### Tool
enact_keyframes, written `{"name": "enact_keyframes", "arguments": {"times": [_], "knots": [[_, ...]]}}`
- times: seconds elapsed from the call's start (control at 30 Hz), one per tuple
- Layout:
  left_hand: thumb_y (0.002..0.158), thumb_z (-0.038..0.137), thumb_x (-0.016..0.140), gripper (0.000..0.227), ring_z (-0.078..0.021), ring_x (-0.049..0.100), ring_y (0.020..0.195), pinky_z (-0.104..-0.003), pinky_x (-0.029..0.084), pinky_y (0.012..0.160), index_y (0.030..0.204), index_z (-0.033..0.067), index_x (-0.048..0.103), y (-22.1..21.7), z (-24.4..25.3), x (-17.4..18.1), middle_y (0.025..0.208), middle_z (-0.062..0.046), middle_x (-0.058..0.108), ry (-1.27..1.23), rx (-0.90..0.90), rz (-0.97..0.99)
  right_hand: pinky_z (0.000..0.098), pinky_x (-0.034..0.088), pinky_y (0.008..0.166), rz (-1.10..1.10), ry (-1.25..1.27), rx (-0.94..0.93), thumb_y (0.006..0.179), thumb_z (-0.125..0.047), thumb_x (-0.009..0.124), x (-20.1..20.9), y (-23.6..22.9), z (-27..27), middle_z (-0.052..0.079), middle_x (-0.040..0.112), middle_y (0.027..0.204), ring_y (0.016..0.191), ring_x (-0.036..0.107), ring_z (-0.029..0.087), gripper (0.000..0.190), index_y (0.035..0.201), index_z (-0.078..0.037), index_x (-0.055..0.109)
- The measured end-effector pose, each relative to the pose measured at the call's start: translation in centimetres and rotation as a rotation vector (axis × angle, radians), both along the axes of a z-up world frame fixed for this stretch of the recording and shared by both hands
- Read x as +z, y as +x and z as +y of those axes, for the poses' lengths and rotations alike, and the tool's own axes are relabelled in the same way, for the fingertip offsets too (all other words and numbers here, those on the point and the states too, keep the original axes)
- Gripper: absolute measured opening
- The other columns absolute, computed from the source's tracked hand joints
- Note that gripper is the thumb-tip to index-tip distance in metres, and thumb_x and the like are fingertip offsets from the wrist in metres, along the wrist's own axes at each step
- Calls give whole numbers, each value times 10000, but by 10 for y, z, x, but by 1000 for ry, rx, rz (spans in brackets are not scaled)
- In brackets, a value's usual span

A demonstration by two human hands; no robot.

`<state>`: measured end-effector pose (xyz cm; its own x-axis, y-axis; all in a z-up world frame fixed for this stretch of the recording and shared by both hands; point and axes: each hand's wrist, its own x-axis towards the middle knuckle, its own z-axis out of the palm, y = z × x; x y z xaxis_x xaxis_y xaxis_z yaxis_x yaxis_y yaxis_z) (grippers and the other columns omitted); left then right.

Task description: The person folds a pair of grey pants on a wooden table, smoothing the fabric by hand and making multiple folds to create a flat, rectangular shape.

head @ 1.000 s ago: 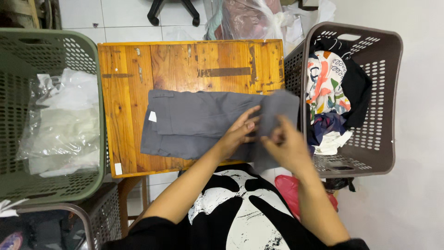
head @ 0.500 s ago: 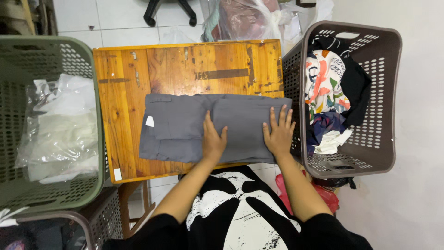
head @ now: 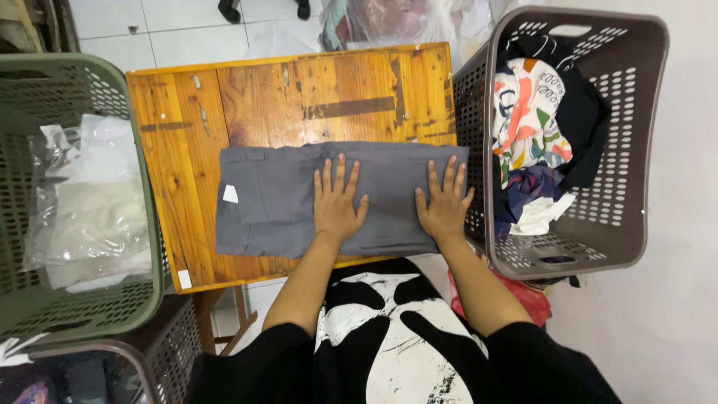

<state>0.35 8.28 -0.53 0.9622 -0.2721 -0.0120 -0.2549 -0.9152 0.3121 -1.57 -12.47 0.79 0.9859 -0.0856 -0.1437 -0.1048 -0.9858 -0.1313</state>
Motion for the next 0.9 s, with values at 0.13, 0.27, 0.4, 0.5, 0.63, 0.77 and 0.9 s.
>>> {"name": "enact_keyframes", "arguments": {"times": [0.13, 0.27, 0.4, 0.5, 0.63, 0.77, 0.9], "knots": [[809, 472, 384, 641, -379, 155, 1300, -505, 71, 1044, 1358, 156, 283, -6, 8, 1, 1414, -165, 208, -50, -50, -59, 646, 216, 902, -54, 10, 5, 851, -386, 393, -8, -6, -4, 153, 96, 1442, 1311, 95, 365, 568, 1375, -227, 242], [766, 518, 412, 662, -356, 162, 1302, -492, 61, 1046, 1353, 243, 276, -33, 36, -22, 1406, -174, 216, -47, -209, -118, 610, 230, 905, -215, -51, 33, 831, -380, 381, -21, -12, -5, 181, 211, 1407, 1276, 191, 395, 559, 1355, -200, 302], [802, 516, 358, 644, -250, 142, 1330, -446, 45, 1061, 1357, 203, 263, -48, 61, -20, 1430, -127, 188, -9, -198, -44, 581, 177, 947, -397, -134, 111, 809, -327, 434, -32, -15, -5, 275, 241, 1367, 1262, 220, 422, 572, 1329, -99, 360], [804, 380, 424, 614, -267, 119, 1325, -442, -72, 1030, 1334, 83, 336, -45, 87, -10, 1408, -172, 229, -214, 227, -242, 530, 194, 980, -504, -17, 273, 774, -243, 517, -29, -22, 13, 280, 241, 1358, 1258, 230, 416, 626, 1339, -89, 294], [677, 441, 688, 917, -424, 231, 1242, -552, 140, 999, 1331, -19, 239, -21, 129, 13, 1316, -286, 264, -99, 722, -186, 518, 95, 1033, -394, 255, 547, 578, -556, 606, 12, -33, 83, 221, 176, 1402, 1297, 132, 398, 921, 1345, -164, 279], [494, 629, 727, 963, -338, 471, 1042, -487, 389, 829, 1193, 46, 414, -2, 164, 9, 1110, -159, 474, -220, 858, 229, 700, 38, 918, 184, -9, 681, 616, -714, 484, 18, -32, 108, 208, 116, 1406, 1261, 54, 496, 786, 1306, -451, 217], [435, 572, 786, 886, -348, 560, 944, -487, 453, 721, 1061, 24, 483, 8, 165, 28, 985, -174, 575, -303, 880, 516, 715, 73, 916, 215, -127, 699, 614, -588, 602, 15, -34, 112, 216, 74, 1411, 1257, 54, 515, 745, 1264, -442, 269]]}}
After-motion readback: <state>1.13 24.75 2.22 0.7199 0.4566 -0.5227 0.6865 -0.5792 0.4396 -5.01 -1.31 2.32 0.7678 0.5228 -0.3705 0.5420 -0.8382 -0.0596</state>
